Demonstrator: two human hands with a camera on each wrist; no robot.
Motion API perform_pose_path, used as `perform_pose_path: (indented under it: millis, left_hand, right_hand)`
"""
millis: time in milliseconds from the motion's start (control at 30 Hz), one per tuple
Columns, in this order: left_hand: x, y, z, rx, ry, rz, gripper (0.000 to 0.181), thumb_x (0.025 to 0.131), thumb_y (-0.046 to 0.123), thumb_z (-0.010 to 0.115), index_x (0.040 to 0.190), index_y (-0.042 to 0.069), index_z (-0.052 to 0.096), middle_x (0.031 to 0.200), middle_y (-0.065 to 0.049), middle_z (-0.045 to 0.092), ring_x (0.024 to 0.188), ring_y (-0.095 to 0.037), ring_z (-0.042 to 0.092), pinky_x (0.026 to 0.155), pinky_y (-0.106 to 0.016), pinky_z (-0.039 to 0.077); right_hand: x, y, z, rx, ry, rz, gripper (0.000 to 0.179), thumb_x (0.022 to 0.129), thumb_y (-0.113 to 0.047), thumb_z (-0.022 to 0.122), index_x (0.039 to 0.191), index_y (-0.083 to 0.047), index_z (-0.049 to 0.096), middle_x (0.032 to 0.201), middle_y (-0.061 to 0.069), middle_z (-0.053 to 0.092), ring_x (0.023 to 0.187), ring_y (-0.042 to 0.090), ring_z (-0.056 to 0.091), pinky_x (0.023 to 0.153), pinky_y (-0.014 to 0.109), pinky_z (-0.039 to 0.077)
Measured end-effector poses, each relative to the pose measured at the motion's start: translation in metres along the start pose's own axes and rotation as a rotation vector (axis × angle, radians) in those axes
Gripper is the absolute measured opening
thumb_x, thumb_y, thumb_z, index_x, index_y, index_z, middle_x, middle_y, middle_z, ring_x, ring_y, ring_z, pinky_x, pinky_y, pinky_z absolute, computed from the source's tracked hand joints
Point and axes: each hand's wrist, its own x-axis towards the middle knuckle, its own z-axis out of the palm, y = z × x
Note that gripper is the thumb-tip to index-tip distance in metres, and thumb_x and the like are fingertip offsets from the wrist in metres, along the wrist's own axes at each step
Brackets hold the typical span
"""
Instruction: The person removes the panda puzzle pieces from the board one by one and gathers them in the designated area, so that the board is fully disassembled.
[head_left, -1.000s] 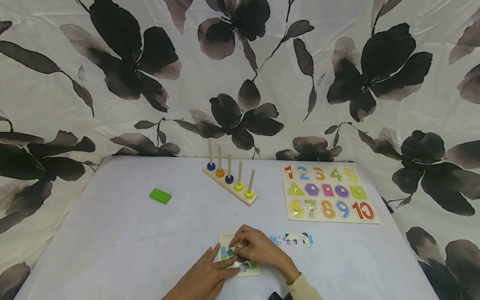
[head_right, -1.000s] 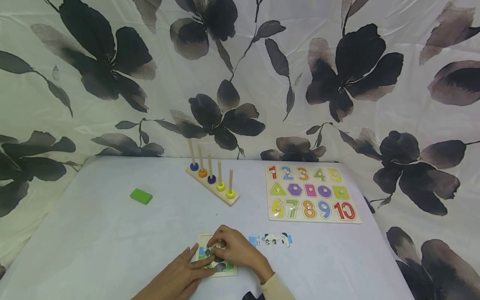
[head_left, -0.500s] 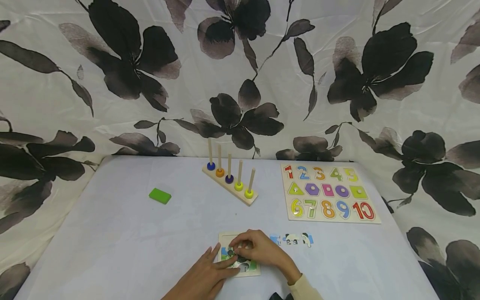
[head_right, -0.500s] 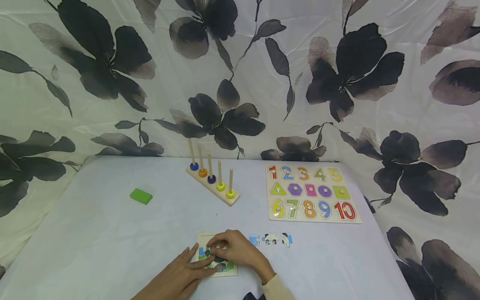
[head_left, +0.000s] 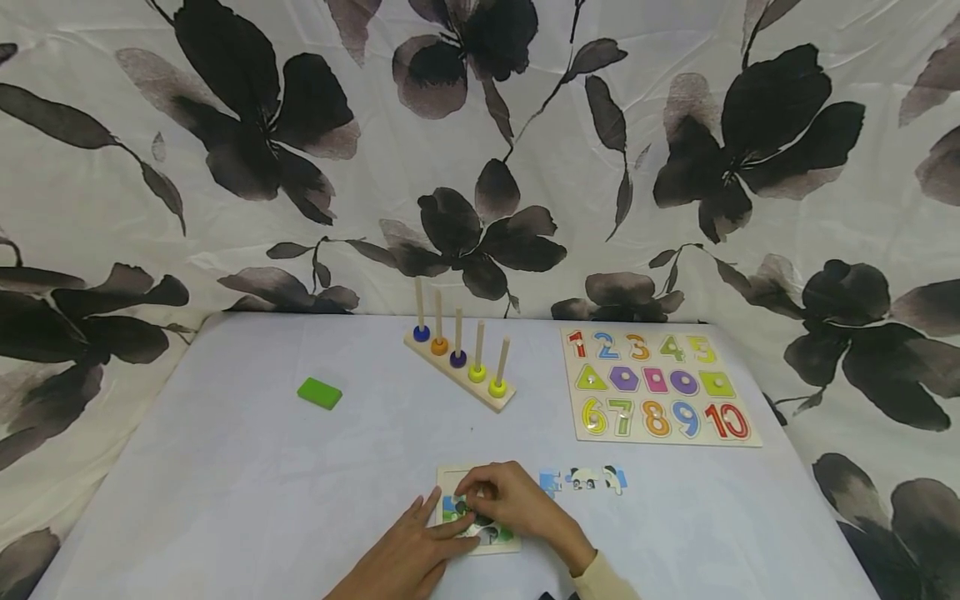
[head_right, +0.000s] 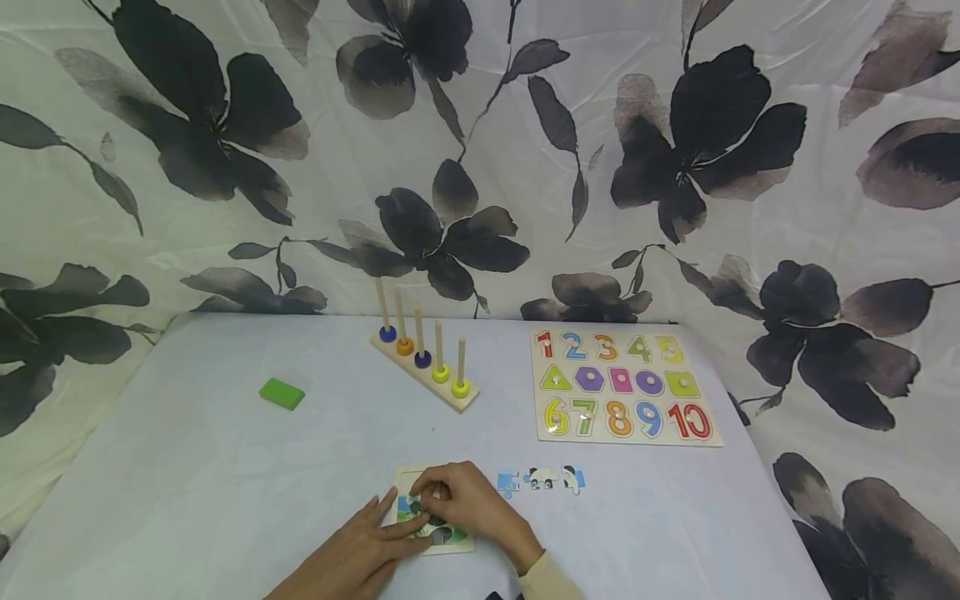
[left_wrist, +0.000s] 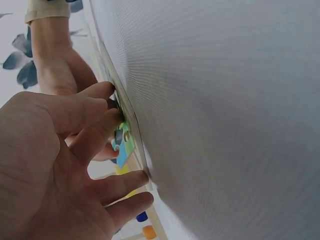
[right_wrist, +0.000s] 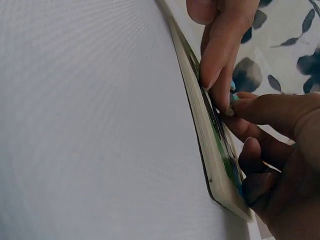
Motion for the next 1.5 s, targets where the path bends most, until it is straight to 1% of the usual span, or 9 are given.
perform_pose_path:
  millis: [267, 533, 933, 1100, 1333, 1500]
  left_hand:
    - [-0.001, 0.001, 0.001, -0.009, -0.005, -0.004, 0.043, 0.087, 0.008, 0.064, 0.127, 0.025, 0.064, 0.135, -0.001, 0.056, 0.125, -0.054, 0.041, 0.092, -0.063, 0.043]
    - [-0.001, 0.000, 0.001, -0.005, 0.021, 0.016, 0.042, 0.087, 0.008, 0.064, 0.126, 0.024, 0.065, 0.134, -0.004, 0.057, 0.124, -0.055, 0.041, 0.091, -0.065, 0.043]
    - [-0.002, 0.001, 0.000, -0.018, -0.017, -0.015, 0.038, 0.090, 0.012, 0.064, 0.126, 0.025, 0.065, 0.136, 0.000, 0.055, 0.128, -0.054, 0.037, 0.095, -0.064, 0.041]
    - [-0.001, 0.002, -0.001, -0.029, -0.032, -0.037, 0.038, 0.090, 0.012, 0.064, 0.126, 0.025, 0.065, 0.137, 0.001, 0.054, 0.130, -0.053, 0.035, 0.097, -0.064, 0.039]
    - [-0.001, 0.003, -0.001, -0.017, -0.039, -0.055, 0.040, 0.088, 0.011, 0.067, 0.125, 0.026, 0.065, 0.137, 0.002, 0.054, 0.130, -0.052, 0.036, 0.098, -0.064, 0.038]
    - [-0.001, 0.004, -0.001, -0.012, -0.042, -0.067, 0.044, 0.086, 0.009, 0.069, 0.125, 0.028, 0.065, 0.137, 0.003, 0.053, 0.130, -0.052, 0.036, 0.098, -0.063, 0.038]
  right_hand:
    - [0.000, 0.002, 0.001, -0.005, 0.013, 0.000, 0.010, 0.089, -0.009, 0.067, 0.094, -0.016, 0.072, 0.076, -0.012, 0.064, 0.061, -0.002, 0.049, 0.056, 0.017, 0.045]
    - [0.001, 0.000, 0.001, 0.018, 0.032, 0.015, 0.007, 0.088, -0.011, 0.067, 0.091, -0.016, 0.072, 0.073, -0.011, 0.064, 0.059, -0.001, 0.048, 0.053, 0.017, 0.044]
    - [0.002, -0.002, 0.001, 0.031, 0.050, 0.070, 0.007, 0.088, -0.010, 0.067, 0.089, -0.015, 0.072, 0.071, -0.011, 0.062, 0.059, 0.000, 0.050, 0.053, 0.017, 0.044]
    - [0.002, -0.003, 0.000, 0.040, 0.060, 0.068, 0.006, 0.088, -0.010, 0.068, 0.089, -0.014, 0.072, 0.072, -0.008, 0.062, 0.059, 0.001, 0.050, 0.054, 0.017, 0.044]
    - [0.000, -0.001, -0.004, 0.071, 0.079, 0.051, 0.005, 0.089, -0.013, 0.068, 0.091, -0.015, 0.072, 0.076, -0.004, 0.065, 0.065, 0.003, 0.054, 0.059, 0.018, 0.046]
    - [-0.005, 0.000, -0.012, 0.082, 0.122, 0.042, 0.004, 0.089, -0.016, 0.068, 0.091, -0.016, 0.072, 0.079, -0.004, 0.067, 0.066, 0.004, 0.055, 0.060, 0.019, 0.047]
